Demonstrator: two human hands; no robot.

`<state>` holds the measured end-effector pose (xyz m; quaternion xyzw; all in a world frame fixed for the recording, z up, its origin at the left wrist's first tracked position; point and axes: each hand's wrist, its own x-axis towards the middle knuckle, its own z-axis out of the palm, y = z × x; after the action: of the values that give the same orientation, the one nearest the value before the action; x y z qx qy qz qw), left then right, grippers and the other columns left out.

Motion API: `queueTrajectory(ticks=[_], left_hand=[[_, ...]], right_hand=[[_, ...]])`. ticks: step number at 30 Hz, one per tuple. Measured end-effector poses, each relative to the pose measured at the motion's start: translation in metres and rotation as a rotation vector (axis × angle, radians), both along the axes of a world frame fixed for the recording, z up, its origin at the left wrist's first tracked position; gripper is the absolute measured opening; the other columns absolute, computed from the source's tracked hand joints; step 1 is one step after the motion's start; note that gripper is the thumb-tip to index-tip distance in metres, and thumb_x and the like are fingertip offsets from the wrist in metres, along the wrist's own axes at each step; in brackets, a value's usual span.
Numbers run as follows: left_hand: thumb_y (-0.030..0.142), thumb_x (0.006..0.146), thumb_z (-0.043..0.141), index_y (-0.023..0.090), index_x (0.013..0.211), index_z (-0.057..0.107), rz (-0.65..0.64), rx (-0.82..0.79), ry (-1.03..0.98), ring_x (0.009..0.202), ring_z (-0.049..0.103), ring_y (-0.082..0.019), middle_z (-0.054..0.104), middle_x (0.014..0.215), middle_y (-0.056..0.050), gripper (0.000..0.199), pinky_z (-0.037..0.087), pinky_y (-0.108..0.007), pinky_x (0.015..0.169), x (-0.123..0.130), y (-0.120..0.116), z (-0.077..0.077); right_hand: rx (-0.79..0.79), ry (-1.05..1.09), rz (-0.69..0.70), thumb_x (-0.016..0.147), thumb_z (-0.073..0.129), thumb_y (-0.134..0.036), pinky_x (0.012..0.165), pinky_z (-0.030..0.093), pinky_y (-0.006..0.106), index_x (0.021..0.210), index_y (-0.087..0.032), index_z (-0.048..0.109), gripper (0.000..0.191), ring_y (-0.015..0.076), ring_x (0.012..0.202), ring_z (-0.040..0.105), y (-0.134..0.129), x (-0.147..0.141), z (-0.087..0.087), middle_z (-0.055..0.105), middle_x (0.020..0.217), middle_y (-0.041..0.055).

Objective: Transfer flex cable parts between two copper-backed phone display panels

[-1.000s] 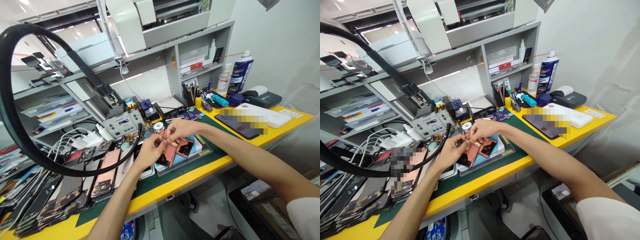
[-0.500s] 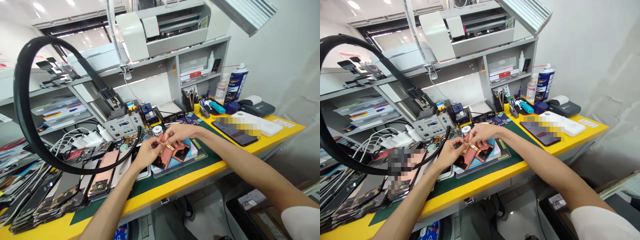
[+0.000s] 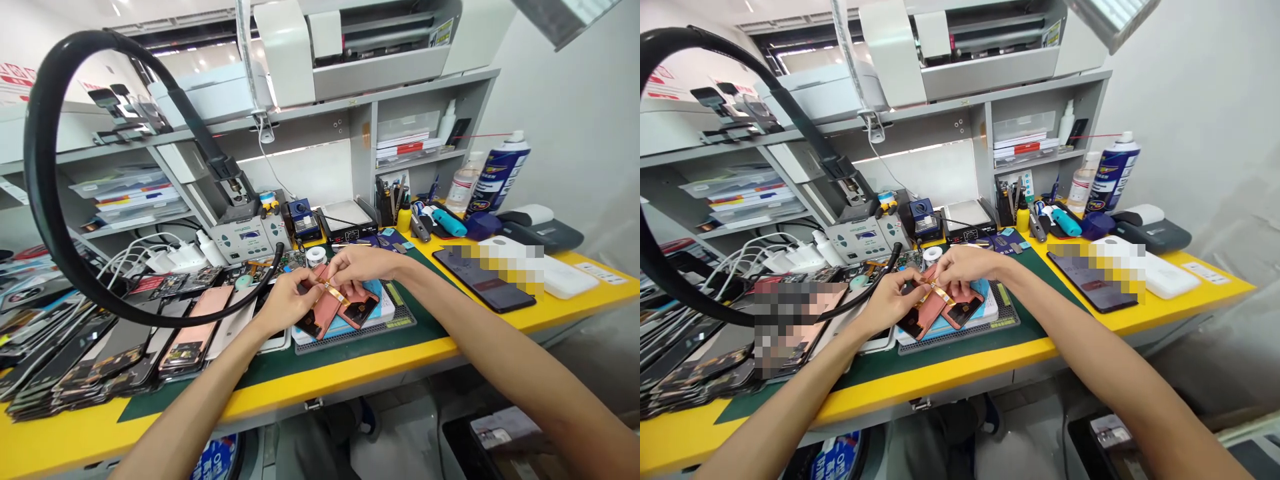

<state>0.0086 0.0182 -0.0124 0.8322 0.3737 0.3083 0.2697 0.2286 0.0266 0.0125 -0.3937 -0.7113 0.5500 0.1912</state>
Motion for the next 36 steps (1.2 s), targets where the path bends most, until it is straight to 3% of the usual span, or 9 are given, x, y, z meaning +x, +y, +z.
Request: queueTrajectory(ticks=[25,36], left_hand=[[0.028,0.084,0.059,0.016,0.07,0.058,-0.008,0.023,-0.065,0.066,0.052,-0.013,0.06,0.067,0.002,0.018,0.039,-0.025,0.066,0.0003,0.001,-0.0028],[0.028,0.085,0.059,0.017,0.071,0.06,-0.005,-0.037,-0.084,0.062,0.056,-0.013,0.061,0.067,0.002,0.018,0.043,-0.024,0.064,-0.001,0.0016,-0.005]], right_hand=[[-0.001,-0.027,-0.006,0.078,0.069,-0.027,0.041,0.05,0.019,0.086,-0.013,0.068,0.016,0.0121,0.044,0.061,0.0003,-0.003,-0.0005,0.069,0.062,0.0034],[-0.003,-0.016,0.008,0.078,0.072,-0.03,0.044,0.052,0.019,0.087,-0.013,0.066,0.02,0.0121,0.047,0.062,-0.0021,-0.0029,0.0018,0.068,0.061,0.0027]])
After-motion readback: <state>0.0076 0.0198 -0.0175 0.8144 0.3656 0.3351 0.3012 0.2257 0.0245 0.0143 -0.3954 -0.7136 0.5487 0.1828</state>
